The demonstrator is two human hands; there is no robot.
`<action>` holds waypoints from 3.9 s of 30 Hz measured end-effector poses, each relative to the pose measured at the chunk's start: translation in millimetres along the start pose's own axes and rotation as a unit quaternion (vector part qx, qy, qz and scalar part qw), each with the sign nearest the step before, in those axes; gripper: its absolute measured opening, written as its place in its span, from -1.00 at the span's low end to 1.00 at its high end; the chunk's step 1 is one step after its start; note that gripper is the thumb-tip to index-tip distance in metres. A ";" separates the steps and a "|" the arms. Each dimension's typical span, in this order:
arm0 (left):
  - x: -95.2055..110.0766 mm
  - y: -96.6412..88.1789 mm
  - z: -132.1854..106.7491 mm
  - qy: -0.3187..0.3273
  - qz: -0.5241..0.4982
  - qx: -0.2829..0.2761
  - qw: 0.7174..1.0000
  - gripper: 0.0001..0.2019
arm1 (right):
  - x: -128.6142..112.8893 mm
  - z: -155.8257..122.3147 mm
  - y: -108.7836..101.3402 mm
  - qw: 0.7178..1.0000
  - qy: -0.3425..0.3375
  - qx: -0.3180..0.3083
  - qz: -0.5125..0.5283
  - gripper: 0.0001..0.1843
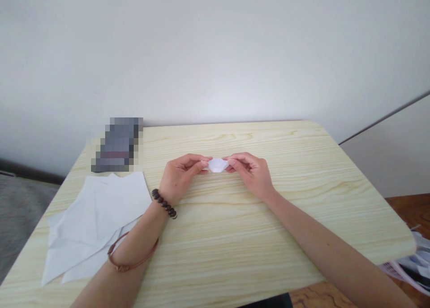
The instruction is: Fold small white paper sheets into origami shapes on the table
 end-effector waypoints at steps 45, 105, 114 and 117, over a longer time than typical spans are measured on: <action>2.3 4.3 -7.0 0.085 0.142 0.042 0.985 -0.87 | -3.0 -1.8 4.3 0.990 -0.075 -0.014 -0.115 -0.85; 5.5 -0.4 -8.7 0.197 0.165 -0.040 0.965 -0.83 | -16.6 2.1 -1.5 0.940 -0.297 -0.043 -0.162 -0.92; 5.0 -0.2 -9.4 0.004 0.161 -0.011 0.987 -0.78 | -14.6 1.1 -1.1 0.982 -0.104 -0.001 -0.158 -0.89; 6.8 -0.7 -9.9 -0.035 0.136 -0.006 0.990 -0.73 | -12.6 2.6 -1.1 0.986 -0.070 -0.014 -0.153 -0.83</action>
Point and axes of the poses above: each hand's wrist, its own z-axis towards the middle knuckle, its own y-axis out of the palm, x = y × z, the point moved 1 cm from there along z, towards the middle knuckle, and after that the axes turned 15 degrees about x, right-handed, at the moved point
